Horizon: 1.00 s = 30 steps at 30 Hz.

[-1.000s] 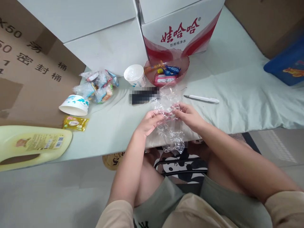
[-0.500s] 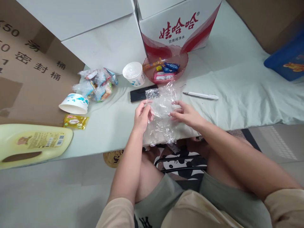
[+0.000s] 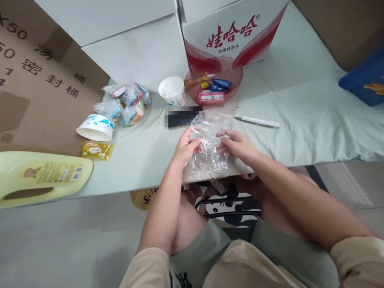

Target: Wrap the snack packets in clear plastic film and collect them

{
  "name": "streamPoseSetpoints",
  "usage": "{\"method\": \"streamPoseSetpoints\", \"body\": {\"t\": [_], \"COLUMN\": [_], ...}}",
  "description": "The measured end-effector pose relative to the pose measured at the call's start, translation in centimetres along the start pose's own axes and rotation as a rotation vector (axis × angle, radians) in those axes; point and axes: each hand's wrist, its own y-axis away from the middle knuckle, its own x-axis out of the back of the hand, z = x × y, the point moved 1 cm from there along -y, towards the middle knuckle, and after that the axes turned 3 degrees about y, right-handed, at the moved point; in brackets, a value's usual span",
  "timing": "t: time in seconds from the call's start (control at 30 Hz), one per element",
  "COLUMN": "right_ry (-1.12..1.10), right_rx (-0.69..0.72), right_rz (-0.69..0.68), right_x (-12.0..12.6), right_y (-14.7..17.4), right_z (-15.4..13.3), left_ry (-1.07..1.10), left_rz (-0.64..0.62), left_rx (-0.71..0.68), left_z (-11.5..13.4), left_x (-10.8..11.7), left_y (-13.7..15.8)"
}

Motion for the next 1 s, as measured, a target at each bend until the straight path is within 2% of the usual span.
{"method": "streamPoseSetpoints", "body": {"t": [0.13, 0.27, 0.33, 0.43, 0.53, 0.67, 0.8, 0.9, 1.0], "right_ry": [-0.032, -0.123, -0.118, -0.116, -0.099, -0.162, -0.224, -0.242, -0.225], "right_rx": [0.024, 0.036, 0.082, 0.178, 0.185, 0.150, 0.213, 0.224, 0.157], "right_rz": [0.019, -0.080, -0.098, -0.135, -0.239, -0.289, -0.371, -0.436, -0.296], "right_x": [0.9, 1.1, 1.0, 0.7, 0.6, 0.7, 1.1, 1.1, 1.0], "right_y": [-0.2, -0.2, -0.2, -0.1, 0.2, 0.8, 1.3, 1.0, -0.3], "right_z": [0.1, 0.8, 1.0, 0.9, 0.7, 0.7, 1.2, 1.6, 1.8], "left_ry": [-0.032, 0.038, 0.071, 0.083, 0.082, 0.044, 0.099, 0.136, 0.206], "left_rz": [-0.008, -0.146, -0.210, -0.195, -0.151, -0.139, -0.137, -0.160, -0.123], "left_rx": [-0.016, -0.031, 0.012, 0.137, 0.185, 0.054, -0.109, -0.096, -0.045], "left_z": [0.1, 0.2, 0.1, -0.2, -0.3, 0.2, 0.9, 0.8, 0.3], "left_x": [0.6, 0.6, 0.4, 0.4, 0.3, 0.2, 1.1, 2.0, 2.4], "left_y": [0.2, 0.9, 1.1, 0.7, 0.0, 0.4, 2.5, 3.2, 1.8]}}
